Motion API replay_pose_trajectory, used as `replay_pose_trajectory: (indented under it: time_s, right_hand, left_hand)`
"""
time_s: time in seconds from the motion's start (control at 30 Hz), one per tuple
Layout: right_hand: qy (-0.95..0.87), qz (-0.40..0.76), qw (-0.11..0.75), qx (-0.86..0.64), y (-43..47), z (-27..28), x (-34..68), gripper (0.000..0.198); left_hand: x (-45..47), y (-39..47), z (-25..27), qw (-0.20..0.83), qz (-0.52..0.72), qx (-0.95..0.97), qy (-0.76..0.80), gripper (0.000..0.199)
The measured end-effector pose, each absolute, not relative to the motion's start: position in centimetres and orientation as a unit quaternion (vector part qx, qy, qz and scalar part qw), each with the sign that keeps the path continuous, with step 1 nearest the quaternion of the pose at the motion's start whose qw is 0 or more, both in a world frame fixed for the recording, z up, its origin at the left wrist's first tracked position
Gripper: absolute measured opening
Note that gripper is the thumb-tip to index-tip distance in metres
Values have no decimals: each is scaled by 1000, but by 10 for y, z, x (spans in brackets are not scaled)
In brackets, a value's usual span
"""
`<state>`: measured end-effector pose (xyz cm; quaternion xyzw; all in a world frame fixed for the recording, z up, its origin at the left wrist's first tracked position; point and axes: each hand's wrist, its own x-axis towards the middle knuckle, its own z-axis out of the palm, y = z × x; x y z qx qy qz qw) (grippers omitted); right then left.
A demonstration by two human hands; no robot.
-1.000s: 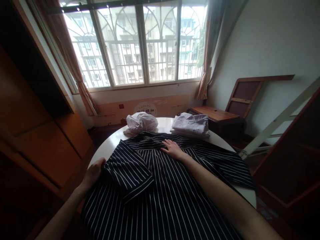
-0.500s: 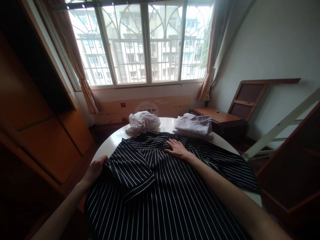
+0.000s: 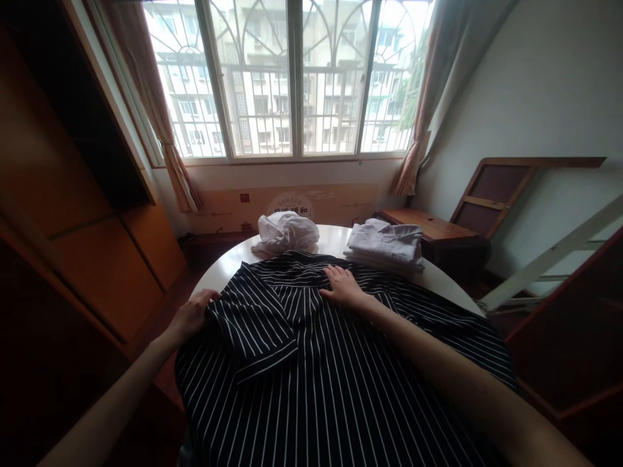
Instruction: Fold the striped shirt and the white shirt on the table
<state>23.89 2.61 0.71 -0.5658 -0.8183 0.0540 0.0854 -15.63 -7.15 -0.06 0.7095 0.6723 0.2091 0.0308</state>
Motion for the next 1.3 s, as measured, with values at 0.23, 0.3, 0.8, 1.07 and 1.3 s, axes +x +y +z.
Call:
replay_pose_trajectory:
  time_s: [0.23,0.3,0.8,1.07,1.3]
  right_hand:
    - [-960,150,140,-192,-45,15,195,73]
    - [-964,137,175,-146,-62,9,187,56]
    - [-924,168,307,-155,-72,28,209,27]
    - [-945,90,293,-115,-74,-3,206,40]
    - [-907,51,382,-169,-68,-13,210,17]
  left_hand:
    - [-149,-81,-7,80,199,786,579,53]
    - [-149,-83,-10,88,186,788,580,52]
    - [-150,-93,-7,91,220,738,631,52]
    - [-158,-94,-15,-60,266,710,650,8]
    - [-160,-92,-17,-26,272,715,644,10]
